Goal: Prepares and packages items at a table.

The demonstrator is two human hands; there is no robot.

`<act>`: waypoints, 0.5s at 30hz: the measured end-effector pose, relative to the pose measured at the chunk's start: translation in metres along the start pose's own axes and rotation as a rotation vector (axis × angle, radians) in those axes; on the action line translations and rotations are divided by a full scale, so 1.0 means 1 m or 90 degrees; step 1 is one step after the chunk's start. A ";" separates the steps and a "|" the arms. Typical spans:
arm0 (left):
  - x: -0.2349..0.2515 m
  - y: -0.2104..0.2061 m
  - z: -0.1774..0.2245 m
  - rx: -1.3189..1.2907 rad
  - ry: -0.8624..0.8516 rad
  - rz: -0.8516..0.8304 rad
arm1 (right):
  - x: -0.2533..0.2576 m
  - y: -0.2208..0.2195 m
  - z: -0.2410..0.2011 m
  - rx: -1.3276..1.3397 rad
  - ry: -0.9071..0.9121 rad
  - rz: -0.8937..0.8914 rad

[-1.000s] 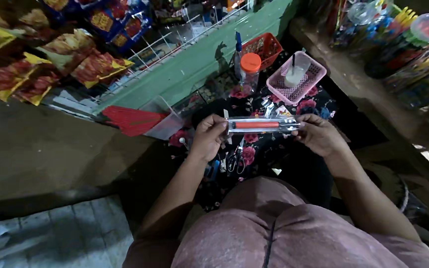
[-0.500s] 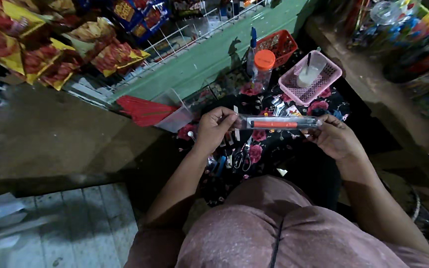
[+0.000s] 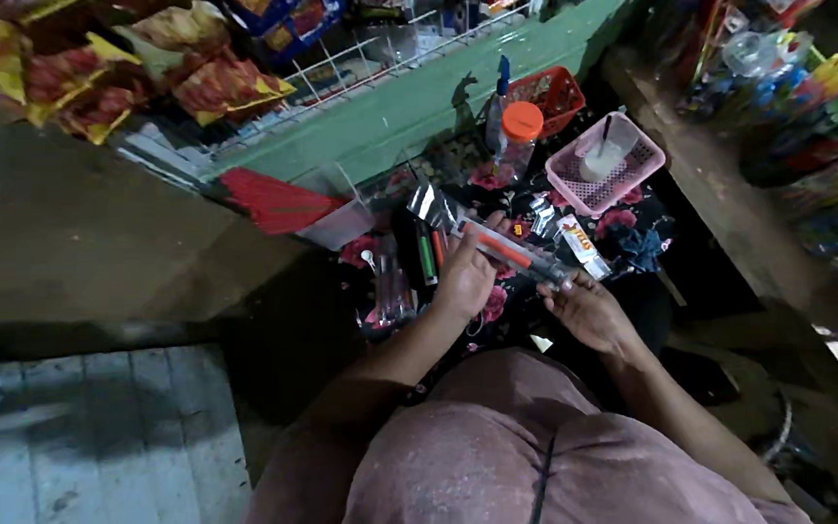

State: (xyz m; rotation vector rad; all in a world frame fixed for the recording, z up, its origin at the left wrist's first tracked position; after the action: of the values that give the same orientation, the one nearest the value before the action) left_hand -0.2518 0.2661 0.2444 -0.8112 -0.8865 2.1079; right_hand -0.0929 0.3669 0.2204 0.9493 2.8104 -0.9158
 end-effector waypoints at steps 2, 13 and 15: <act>0.004 -0.009 0.005 -0.060 0.012 0.044 | -0.004 -0.011 0.010 -0.027 -0.009 -0.017; 0.009 -0.032 -0.001 -0.018 0.047 -0.009 | 0.000 -0.037 0.017 -0.155 0.061 -0.077; 0.007 -0.033 -0.006 0.005 0.056 -0.024 | 0.001 -0.037 0.018 -0.167 0.059 -0.075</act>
State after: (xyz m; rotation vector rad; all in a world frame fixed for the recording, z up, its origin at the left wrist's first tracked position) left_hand -0.2398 0.2909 0.2644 -0.8691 -0.8397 2.0253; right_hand -0.1171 0.3339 0.2248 0.8173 2.9924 -0.5052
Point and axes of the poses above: each hand's wrist, its own x-axis towards the middle knuckle, its own y-axis out of the back of the hand, z = x × y, the point moved 9 cm from there along x, towards the middle knuckle, and after that the axes turned 9 degrees about y, right-handed, at the moved point
